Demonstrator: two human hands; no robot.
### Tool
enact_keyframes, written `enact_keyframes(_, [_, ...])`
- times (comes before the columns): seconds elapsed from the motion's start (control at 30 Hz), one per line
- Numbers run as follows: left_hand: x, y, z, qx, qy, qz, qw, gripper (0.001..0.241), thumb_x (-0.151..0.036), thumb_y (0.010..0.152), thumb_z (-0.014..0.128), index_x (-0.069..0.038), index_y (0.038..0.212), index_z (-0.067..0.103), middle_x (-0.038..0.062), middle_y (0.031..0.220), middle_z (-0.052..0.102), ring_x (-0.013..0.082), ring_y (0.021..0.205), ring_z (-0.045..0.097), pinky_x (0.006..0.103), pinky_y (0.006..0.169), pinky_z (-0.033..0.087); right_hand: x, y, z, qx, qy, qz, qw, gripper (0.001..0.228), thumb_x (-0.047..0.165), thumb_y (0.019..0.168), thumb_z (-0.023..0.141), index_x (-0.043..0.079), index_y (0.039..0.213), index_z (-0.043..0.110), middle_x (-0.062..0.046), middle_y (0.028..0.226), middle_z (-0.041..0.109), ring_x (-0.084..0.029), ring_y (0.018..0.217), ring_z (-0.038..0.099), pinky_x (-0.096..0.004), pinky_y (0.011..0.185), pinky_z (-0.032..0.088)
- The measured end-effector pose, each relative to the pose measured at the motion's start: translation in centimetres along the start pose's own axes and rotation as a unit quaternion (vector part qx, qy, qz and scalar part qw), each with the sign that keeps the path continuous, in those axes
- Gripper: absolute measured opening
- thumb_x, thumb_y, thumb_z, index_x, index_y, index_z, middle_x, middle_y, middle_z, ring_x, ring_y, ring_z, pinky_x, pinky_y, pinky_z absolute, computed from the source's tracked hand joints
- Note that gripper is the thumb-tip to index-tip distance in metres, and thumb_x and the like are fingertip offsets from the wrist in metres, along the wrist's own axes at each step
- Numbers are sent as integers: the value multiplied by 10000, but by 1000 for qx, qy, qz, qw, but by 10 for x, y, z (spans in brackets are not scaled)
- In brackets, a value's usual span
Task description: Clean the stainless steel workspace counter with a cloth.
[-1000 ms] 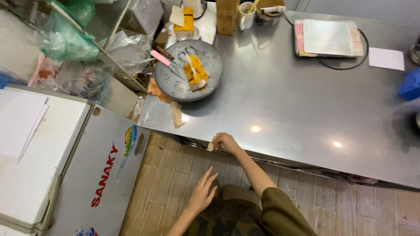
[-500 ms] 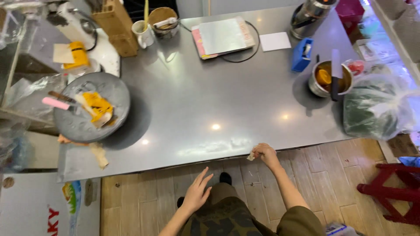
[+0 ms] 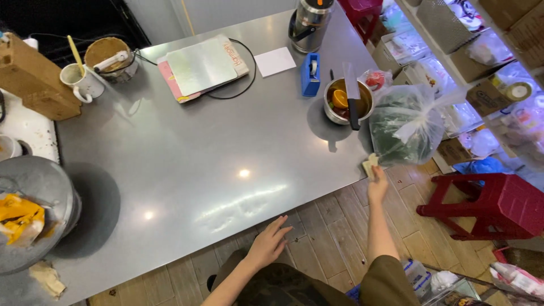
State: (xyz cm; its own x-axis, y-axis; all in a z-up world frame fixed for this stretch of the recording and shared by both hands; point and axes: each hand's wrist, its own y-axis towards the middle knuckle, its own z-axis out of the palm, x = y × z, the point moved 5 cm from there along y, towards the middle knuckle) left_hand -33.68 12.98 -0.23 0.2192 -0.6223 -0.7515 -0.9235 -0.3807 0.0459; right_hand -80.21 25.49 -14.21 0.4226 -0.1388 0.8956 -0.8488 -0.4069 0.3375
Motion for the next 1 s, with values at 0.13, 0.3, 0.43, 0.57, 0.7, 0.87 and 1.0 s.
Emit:
enact_keyframes(0.13, [5,-2,10,36,-14,-15,999,418,-124,974,651,-102,1382,565,134,1621,365,349,1485,375,464,1111,461,15,-42,46,-23,-171,41,984,658,-209,750,438,7,1324,675,-225,1490,540,-334,1468,439,-369,1179,356])
enact_keyframes(0.3, [18,-29,-2,59,-34,-34,997,436,-109,973,637,-97,1398,542,140,1625,330,364,1487,345,473,1088,456,67,-116,103,-91,-126,47,987,589,-202,837,432,14,1328,675,-201,1487,557,-328,1504,418,-381,1210,352])
enact_keyframes(0.43, [34,-70,-18,51,-34,-70,996,408,-123,986,624,-112,1386,541,120,1633,334,352,1492,352,453,1084,478,140,-189,156,-47,-142,55,987,692,-197,803,408,37,1429,586,-199,1563,476,-354,1538,321,-399,1213,312])
enact_keyframes(0.57, [46,-124,-50,6,2,-58,998,420,-140,986,638,-102,1394,545,131,1620,354,347,1471,384,466,1104,464,181,-260,218,-10,-150,54,987,751,-207,808,424,71,1497,532,-214,1646,349,-366,1581,192,-429,1243,245])
enact_keyframes(0.7, [71,-220,-98,-46,10,-80,996,411,-128,986,630,-102,1391,566,130,1626,374,352,1469,409,460,1095,486,227,-340,285,45,-172,76,981,760,-226,834,432,111,1506,542,-245,1669,269,-385,1581,134,-425,1217,263])
enact_keyframes(0.87, [104,-352,-140,-101,32,-134,985,408,-134,987,631,-81,1384,557,140,1627,363,371,1439,457,456,1091,490,295,-443,356,105,-154,33,982,766,-239,856,448,108,1536,510,-253,1697,199,-414,1592,84,-475,1237,247])
enact_keyframes(1.0, [114,-439,-159,-105,53,-189,975,408,-136,978,644,-73,1373,562,149,1628,346,385,1417,460,471,1079,475,336,-520,417,139,-145,34,979,770,-243,865,434,116,1543,495,-252,1708,179,-417,1603,61,-438,1220,284])
